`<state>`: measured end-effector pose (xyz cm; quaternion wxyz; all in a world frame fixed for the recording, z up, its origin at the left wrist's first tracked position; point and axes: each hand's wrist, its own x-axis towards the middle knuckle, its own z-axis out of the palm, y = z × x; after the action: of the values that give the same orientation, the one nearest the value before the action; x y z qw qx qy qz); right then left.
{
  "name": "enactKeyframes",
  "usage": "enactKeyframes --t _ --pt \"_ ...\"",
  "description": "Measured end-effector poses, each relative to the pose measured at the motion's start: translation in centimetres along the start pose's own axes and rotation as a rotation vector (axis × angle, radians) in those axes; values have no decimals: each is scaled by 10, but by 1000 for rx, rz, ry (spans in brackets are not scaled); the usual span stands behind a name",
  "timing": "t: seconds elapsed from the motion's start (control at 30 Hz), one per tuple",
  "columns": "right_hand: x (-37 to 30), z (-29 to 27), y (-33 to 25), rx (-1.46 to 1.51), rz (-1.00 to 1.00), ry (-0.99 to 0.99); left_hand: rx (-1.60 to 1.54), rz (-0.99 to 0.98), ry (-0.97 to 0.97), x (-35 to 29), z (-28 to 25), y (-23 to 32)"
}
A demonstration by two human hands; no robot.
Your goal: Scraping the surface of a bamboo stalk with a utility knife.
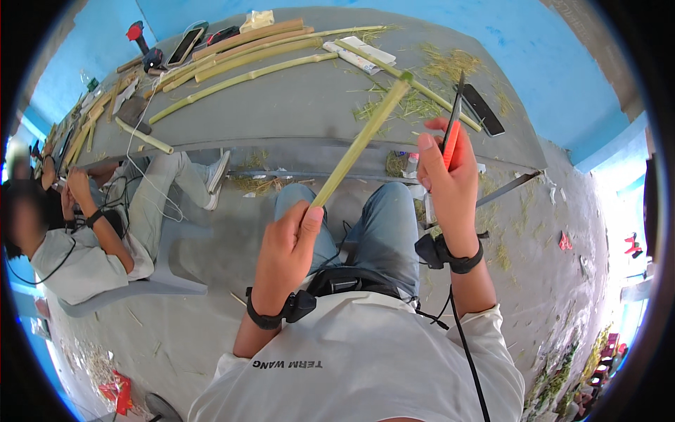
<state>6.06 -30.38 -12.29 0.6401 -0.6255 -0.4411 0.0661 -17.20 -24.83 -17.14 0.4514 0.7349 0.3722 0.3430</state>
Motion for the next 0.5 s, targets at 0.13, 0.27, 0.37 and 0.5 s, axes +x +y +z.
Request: enactKeyframes --t 0.13,0.27,0.37,0.5 --pt "5 -1 -8 495 377 -154 -31 -1 -36 0 0 -1" --pt "7 -5 -9 642 448 -266 -7 -1 -34 -3 -2 2" --pt "6 -3 -12 637 412 -286 39 -17 -72 0 -4 4" --pt "14 -4 -12 654 413 -250 52 -17 -69 7 -14 -1"
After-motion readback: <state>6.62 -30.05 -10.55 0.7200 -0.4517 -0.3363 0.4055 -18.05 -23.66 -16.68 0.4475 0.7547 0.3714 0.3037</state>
